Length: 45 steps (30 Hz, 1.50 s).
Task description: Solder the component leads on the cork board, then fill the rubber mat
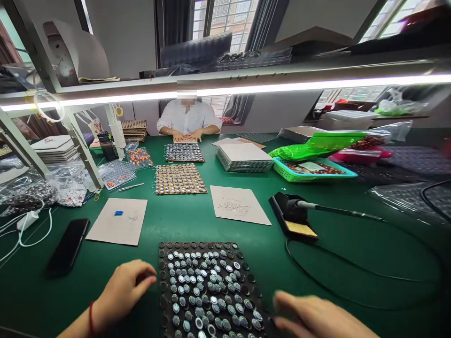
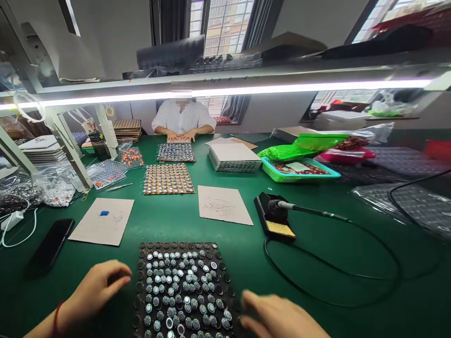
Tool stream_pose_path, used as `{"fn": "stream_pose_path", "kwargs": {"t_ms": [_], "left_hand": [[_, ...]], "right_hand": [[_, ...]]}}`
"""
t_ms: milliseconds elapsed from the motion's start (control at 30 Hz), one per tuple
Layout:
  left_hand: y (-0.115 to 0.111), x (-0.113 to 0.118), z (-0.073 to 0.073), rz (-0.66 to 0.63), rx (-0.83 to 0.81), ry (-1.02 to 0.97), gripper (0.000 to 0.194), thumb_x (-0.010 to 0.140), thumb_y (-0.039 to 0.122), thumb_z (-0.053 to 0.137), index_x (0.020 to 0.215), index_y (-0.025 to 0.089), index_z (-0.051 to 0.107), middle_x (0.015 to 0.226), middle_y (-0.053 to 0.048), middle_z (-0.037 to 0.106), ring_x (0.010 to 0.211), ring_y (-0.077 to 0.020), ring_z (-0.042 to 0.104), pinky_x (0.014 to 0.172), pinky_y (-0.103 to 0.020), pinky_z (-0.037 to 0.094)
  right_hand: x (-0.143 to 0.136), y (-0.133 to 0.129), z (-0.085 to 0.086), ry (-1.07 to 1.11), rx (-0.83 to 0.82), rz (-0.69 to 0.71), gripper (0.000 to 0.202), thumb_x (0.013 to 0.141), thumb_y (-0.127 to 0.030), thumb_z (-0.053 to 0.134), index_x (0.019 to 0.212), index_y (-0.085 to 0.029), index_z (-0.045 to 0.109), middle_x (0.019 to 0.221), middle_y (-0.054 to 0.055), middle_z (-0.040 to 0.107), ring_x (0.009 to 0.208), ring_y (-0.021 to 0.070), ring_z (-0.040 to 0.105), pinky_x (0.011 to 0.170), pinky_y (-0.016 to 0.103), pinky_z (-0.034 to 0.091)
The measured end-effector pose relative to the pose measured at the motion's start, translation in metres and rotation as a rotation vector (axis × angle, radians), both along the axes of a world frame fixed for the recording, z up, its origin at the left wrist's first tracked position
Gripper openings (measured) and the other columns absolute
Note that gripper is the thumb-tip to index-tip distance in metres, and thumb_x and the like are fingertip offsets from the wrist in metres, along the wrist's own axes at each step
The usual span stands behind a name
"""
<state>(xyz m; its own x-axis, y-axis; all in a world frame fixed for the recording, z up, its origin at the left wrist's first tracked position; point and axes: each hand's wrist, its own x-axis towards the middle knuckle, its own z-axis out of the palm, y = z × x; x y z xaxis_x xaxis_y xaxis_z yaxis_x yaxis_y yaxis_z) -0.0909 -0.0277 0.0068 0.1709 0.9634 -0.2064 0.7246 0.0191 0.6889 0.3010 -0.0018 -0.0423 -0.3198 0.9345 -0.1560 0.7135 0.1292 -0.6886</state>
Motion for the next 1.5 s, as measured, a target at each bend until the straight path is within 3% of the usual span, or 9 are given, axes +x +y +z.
{"fn": "stream_pose_path", "kwargs": {"t_ms": [67,133,233,333,633,767,1000,1233,1500], "left_hand": [[0.027,0.005,-0.001,-0.040,0.106,0.033,0.017,0.089,0.024,0.056,0.091,0.020,0.073,0.094,-0.006,0.068,0.093,-0.0228,0.060,0.086,-0.033,0.045],[0.048,0.013,-0.006,-0.095,0.158,0.056,0.017,0.088,0.021,0.059,0.094,0.021,0.075,0.098,-0.006,0.068,0.098,-0.0227,0.060,0.089,-0.033,0.044],[0.064,0.022,-0.017,-0.162,0.184,0.103,0.012,0.085,0.019,0.068,0.091,0.023,0.077,0.096,-0.005,0.069,0.097,-0.0230,0.061,0.088,-0.033,0.044],[0.068,0.025,-0.023,-0.182,0.196,0.159,0.008,0.083,0.015,0.070,0.087,0.020,0.075,0.092,-0.005,0.068,0.094,-0.0236,0.059,0.084,-0.035,0.044],[0.074,0.026,-0.030,-0.238,0.159,0.215,0.004,0.084,0.015,0.069,0.087,0.018,0.067,0.094,-0.004,0.064,0.094,-0.0222,0.057,0.082,-0.034,0.045],[0.071,0.029,-0.030,-0.238,0.143,0.220,0.008,0.084,0.011,0.067,0.089,0.017,0.066,0.098,-0.006,0.064,0.096,-0.0238,0.056,0.083,-0.035,0.045],[0.065,0.026,-0.033,-0.131,0.141,0.171,0.012,0.081,0.007,0.064,0.085,0.018,0.067,0.092,-0.005,0.069,0.090,-0.0234,0.059,0.081,-0.034,0.045],[0.084,0.008,-0.024,-0.027,0.106,0.011,0.012,0.081,0.016,0.063,0.085,0.019,0.073,0.087,-0.001,0.075,0.084,-0.0197,0.067,0.077,-0.028,0.048],[0.092,-0.002,-0.036,-0.010,0.107,-0.031,0.010,0.079,0.019,0.067,0.084,0.021,0.075,0.087,-0.002,0.074,0.088,-0.0209,0.065,0.080,-0.030,0.046]], "right_hand": [[-0.043,0.028,0.027,-0.015,0.108,0.197,0.018,0.085,-0.029,0.057,0.074,-0.026,0.071,0.075,0.008,0.070,0.069,0.0262,0.062,0.064,0.034,0.040],[-0.094,0.052,0.040,0.010,0.155,0.293,0.023,0.090,-0.022,0.050,0.086,-0.023,0.072,0.088,0.009,0.070,0.083,0.0254,0.063,0.075,0.033,0.044],[-0.155,0.074,0.033,0.014,0.159,0.406,0.024,0.089,-0.013,0.053,0.101,-0.019,0.073,0.098,0.009,0.066,0.093,0.0227,0.062,0.084,0.031,0.046],[-0.181,0.081,0.020,-0.018,0.150,0.458,0.020,0.087,-0.010,0.059,0.099,-0.016,0.073,0.096,0.010,0.063,0.093,0.0235,0.060,0.084,0.032,0.046],[-0.179,0.087,0.010,-0.045,0.144,0.487,0.019,0.080,0.000,0.059,0.088,-0.015,0.067,0.094,0.007,0.063,0.091,0.0203,0.058,0.080,0.028,0.045],[-0.182,0.101,0.011,-0.032,0.160,0.514,0.021,0.084,-0.001,0.057,0.089,-0.017,0.069,0.087,0.004,0.066,0.085,0.0182,0.060,0.078,0.027,0.044],[-0.194,0.125,0.018,-0.053,0.195,0.743,0.022,0.082,-0.001,0.061,0.074,-0.018,0.072,0.076,0.001,0.057,0.077,0.0160,0.054,0.064,0.023,0.037],[-0.200,0.133,0.024,-0.082,0.211,0.827,0.020,0.083,0.002,0.060,0.086,-0.014,0.070,0.079,0.001,0.059,0.080,0.0162,0.055,0.071,0.026,0.042],[-0.198,0.133,0.021,-0.084,0.176,0.766,0.025,0.088,0.000,0.056,0.099,-0.015,0.073,0.086,0.003,0.063,0.082,0.0166,0.060,0.073,0.028,0.048]]}}
